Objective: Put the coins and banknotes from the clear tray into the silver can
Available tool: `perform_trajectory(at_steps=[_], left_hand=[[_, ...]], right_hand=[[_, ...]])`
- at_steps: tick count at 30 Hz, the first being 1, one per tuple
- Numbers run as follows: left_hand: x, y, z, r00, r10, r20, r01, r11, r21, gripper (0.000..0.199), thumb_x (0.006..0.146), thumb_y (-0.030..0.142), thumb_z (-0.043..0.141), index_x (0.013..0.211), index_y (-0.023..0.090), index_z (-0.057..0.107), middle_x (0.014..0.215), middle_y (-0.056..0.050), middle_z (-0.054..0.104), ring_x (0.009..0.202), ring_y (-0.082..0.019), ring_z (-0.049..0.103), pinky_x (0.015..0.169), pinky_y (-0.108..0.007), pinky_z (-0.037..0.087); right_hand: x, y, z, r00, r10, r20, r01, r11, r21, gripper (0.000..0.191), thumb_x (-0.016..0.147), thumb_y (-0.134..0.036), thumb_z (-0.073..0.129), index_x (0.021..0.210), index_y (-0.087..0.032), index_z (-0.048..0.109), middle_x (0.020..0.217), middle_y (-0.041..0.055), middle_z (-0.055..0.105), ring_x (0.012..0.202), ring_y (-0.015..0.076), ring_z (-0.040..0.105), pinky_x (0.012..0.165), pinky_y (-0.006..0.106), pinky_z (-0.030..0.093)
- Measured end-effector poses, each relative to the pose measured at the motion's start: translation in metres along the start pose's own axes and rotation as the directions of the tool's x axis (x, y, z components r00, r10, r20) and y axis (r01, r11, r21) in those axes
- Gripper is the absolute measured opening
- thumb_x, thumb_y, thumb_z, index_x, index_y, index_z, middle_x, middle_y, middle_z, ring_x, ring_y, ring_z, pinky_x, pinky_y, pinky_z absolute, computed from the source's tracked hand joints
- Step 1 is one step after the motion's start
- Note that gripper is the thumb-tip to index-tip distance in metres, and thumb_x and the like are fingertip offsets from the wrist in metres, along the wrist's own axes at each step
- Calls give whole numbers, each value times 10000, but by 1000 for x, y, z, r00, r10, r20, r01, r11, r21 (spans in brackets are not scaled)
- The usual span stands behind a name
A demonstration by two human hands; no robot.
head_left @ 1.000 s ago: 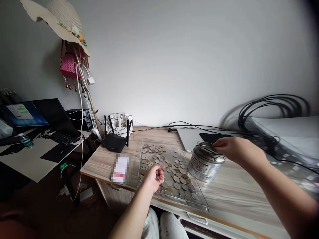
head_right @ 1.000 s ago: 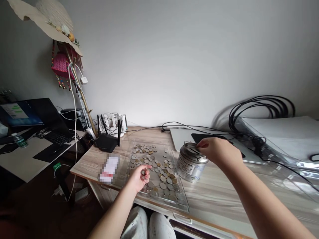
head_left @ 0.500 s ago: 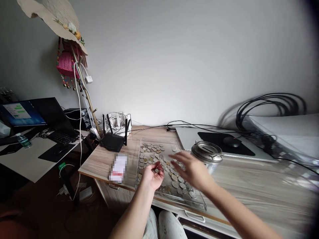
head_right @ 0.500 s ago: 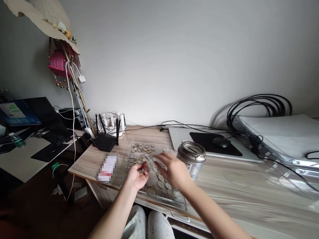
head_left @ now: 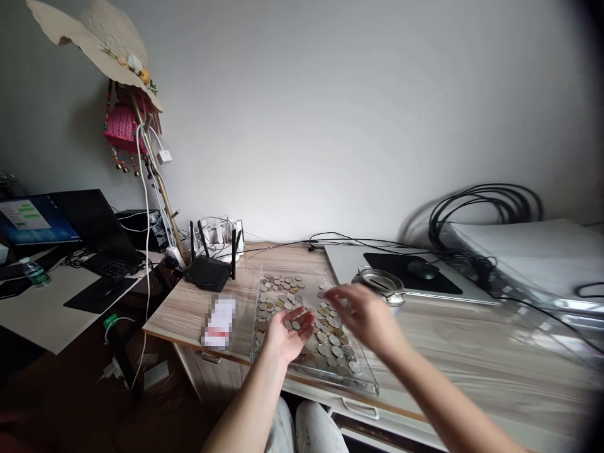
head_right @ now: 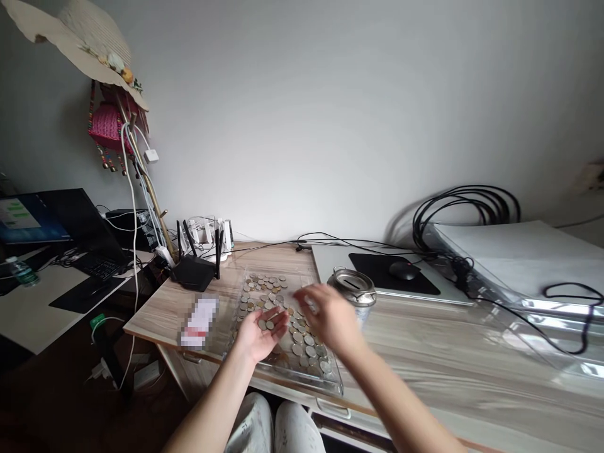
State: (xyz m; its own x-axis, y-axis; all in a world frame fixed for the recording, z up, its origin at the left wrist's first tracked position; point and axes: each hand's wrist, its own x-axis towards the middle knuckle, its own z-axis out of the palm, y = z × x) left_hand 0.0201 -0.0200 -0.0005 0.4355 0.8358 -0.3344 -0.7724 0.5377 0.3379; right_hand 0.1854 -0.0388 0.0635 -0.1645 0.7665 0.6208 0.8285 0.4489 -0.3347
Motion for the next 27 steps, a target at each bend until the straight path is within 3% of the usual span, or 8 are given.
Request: perform_trajectory(at_steps=[4,10,13,15,17,20,22,27], left_hand=[[5,2,-12,998,52,-47,-50,998,39,296,784,228,399,939,32,558,928,-177,607,875,-207,599,733,-291,464],[7,1,-13,989,134,-68,-124,983,136,343,801,287,391,1007,58,542,1026,-173,590,937,-205,585,787,-293,444],[5,1,-11,991,130,-38,-123,982,143,373,809,320,379,1027,63,536,1060,-182,575,972,-216,572,806,-305,434],[3,1,-10,993,120,-4,-119,985,126,392,807,353,387,1031,68,534,1062,-187,574,991,-227,563,806,-315,432],[1,1,-9,993,116,20,-118,988,96,395,806,384,395,1012,78,537,1039,-184,582,983,-231,564,790,-319,436],[-1,1,-8,992,122,8,-123,992,44,376,812,417,391,943,100,546,952,-159,601,881,-212,592,733,-313,449],[-2,0,-7,992,127,-7,-127,992,24,369,815,436,389,907,117,551,850,-121,603,764,-181,596,681,-294,452],[-3,0,-7,995,97,-19,-96,993,63,391,807,472,401,860,121,565,733,-83,572,664,-151,561,632,-257,436]], right_hand=[[26,54,-38,944,273,-184,-304,937,-171,237,722,-377,512,772,-218,680,697,48,650,583,168,554,471,259,379],[35,90,-41,915,404,7,-365,834,-415,200,660,-316,514,695,-251,699,639,45,645,560,194,553,418,253,307],[32,78,-38,933,355,-53,-342,834,-434,224,676,-310,509,765,-229,698,740,69,661,705,242,578,460,282,361],[28,61,-33,952,237,-195,-296,876,-381,277,724,-319,481,882,-204,677,841,81,660,807,251,571,536,310,415],[19,40,-20,966,132,-224,-192,942,-275,293,777,-308,433,938,-199,652,885,72,652,805,218,574,597,319,453],[0,8,13,999,-11,52,15,997,-78,262,804,-325,427,927,-244,644,906,44,640,771,183,583,624,312,498],[-11,-6,38,970,-111,218,114,994,0,242,806,-322,437,942,-292,635,915,26,634,809,186,580,619,304,512],[-25,-17,71,937,-183,298,186,982,18,250,822,-284,415,913,-320,645,859,31,634,816,187,578,601,278,512]])
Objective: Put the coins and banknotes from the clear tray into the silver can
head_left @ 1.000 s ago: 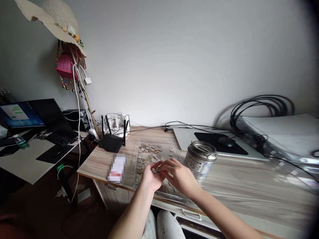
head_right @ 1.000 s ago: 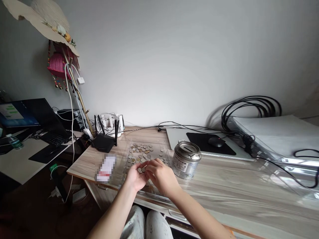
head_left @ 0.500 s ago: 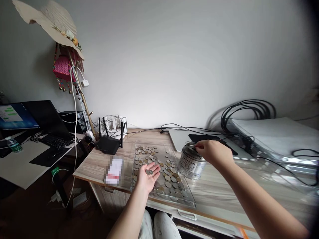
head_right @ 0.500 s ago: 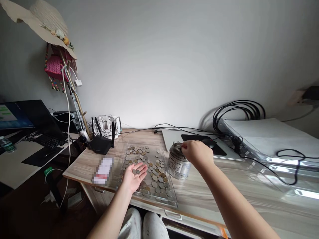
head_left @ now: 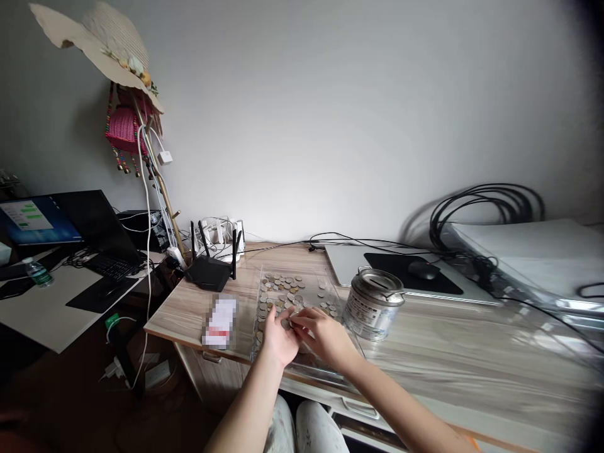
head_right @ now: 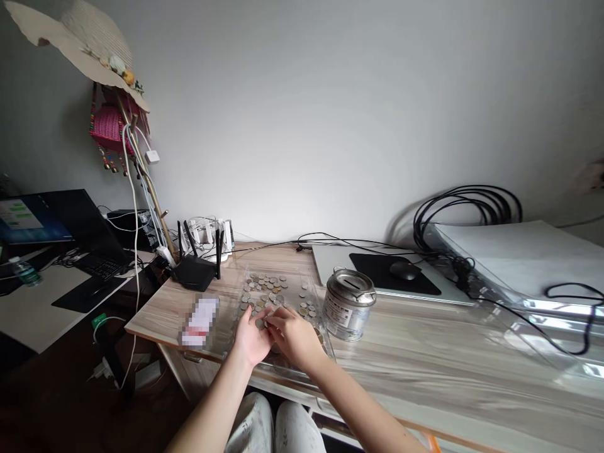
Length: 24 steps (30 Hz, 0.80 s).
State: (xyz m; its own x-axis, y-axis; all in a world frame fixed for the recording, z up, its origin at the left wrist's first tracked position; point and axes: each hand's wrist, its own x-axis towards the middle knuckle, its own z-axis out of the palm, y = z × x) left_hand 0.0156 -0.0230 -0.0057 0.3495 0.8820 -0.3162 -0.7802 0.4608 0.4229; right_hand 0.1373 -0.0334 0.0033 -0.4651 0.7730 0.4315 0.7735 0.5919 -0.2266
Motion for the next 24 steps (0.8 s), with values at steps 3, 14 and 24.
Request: perform_trajectory(at_steps=[3,14,24], left_hand=[[0,0,-1,1000,3,-4,-3,1000,14,388,808,467,402,851,120,568,717,-80,576,671,-155,569,633,-260,437],[5,2,-6,998,22,61,-25,998,52,468,831,420,334,1131,93,480,1198,-179,508,1087,-223,510,875,-317,395],[2,0,-5,997,32,65,-34,999,20,465,809,461,384,1108,121,488,1156,-160,531,1043,-238,531,815,-323,411]], right_hand=[[1,2,-14,999,21,-40,-21,1000,-6,266,833,-296,391,892,-313,649,843,30,636,790,188,582,570,287,504],[11,111,-130,793,583,-175,-609,760,-227,266,693,-366,495,682,-182,687,746,108,641,669,200,555,484,271,322],[6,51,-100,842,300,-449,-436,867,-239,294,790,-297,412,901,-193,665,909,85,630,831,215,549,588,281,409]])
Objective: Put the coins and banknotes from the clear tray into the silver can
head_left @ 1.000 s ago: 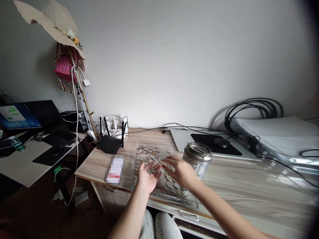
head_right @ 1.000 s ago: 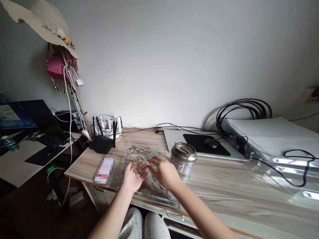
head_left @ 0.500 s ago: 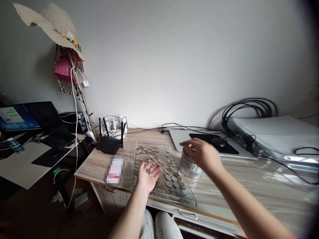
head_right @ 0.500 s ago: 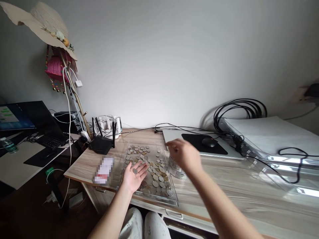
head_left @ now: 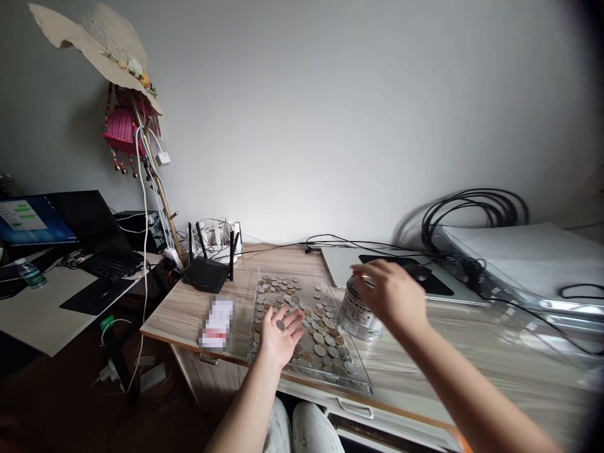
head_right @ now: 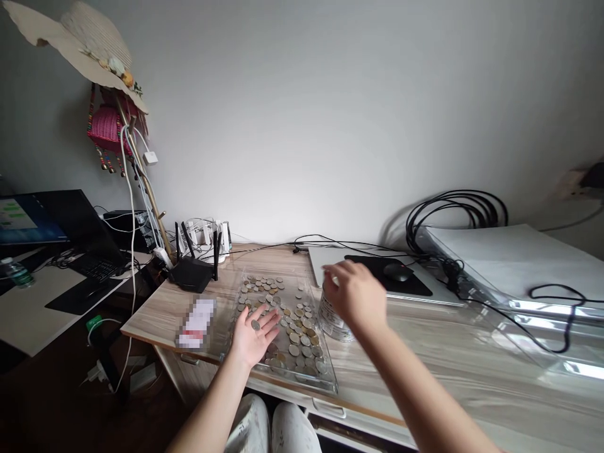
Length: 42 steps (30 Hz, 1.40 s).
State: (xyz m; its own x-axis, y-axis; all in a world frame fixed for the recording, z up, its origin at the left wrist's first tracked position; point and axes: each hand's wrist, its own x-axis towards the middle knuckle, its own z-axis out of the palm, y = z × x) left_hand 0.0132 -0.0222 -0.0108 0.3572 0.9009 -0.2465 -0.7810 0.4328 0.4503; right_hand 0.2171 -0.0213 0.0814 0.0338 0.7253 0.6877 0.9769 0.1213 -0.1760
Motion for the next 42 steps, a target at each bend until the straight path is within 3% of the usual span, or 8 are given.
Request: perform_trajectory(at_steps=[4,10,17,23,28,33,38,42], left_hand=[[-1,-1,1,1000,-4,-22,4,1000,-29,492,784,512,412,1112,154,488,1094,-130,560,979,-229,554,764,-318,424],[-4,0,1,997,-31,68,30,999,12,541,773,555,397,1138,165,485,1112,-104,549,958,-221,551,777,-316,414],[-4,-1,0,994,-15,110,6,997,79,484,792,539,380,1117,201,500,1153,-107,521,1071,-228,480,776,-336,402],[-2,0,1,995,1,102,-21,980,200,511,811,519,321,1194,211,461,1257,-95,458,1181,-214,388,865,-348,357],[-6,-1,2,995,55,78,-80,925,372,503,808,485,310,1183,197,481,1256,-93,466,1157,-200,415,894,-338,347],[12,16,16,980,119,162,-198,422,885,408,774,379,422,1100,173,556,1196,-90,526,1098,-210,463,903,-335,347],[58,38,22,970,133,202,-132,-410,902,529,682,407,537,1156,174,515,1254,-112,463,1193,-268,352,967,-349,286],[68,46,19,998,9,60,-36,-699,714,618,550,423,641,1113,200,517,1277,-127,396,1201,-324,313,905,-387,356]], right_hand=[[-43,-60,21,901,-315,298,222,925,308,262,802,-317,430,957,-266,634,905,33,627,726,146,579,569,235,430],[-71,-91,51,844,-353,404,214,912,350,269,835,-247,371,834,-227,639,865,40,631,787,150,577,611,222,417],[-11,-22,5,986,-14,165,-22,976,217,291,805,-272,391,909,-242,661,883,39,660,712,145,584,570,226,409],[34,46,-8,887,246,392,-187,965,-184,258,716,-310,454,763,-232,696,744,67,656,657,209,572,487,264,344],[26,42,-2,910,219,352,-154,967,-205,258,721,-298,457,801,-227,692,754,73,651,697,223,579,516,274,364],[3,-4,23,968,-51,245,33,997,76,353,826,-267,328,997,-198,629,954,65,633,770,154,582,631,235,407],[-6,-36,91,686,-158,711,161,985,63,383,827,-287,371,1137,-126,530,1063,143,575,887,186,578,731,251,404],[-5,-34,115,574,-137,807,207,978,19,371,792,-287,436,1078,-84,556,1038,206,574,925,264,563,724,337,410]])
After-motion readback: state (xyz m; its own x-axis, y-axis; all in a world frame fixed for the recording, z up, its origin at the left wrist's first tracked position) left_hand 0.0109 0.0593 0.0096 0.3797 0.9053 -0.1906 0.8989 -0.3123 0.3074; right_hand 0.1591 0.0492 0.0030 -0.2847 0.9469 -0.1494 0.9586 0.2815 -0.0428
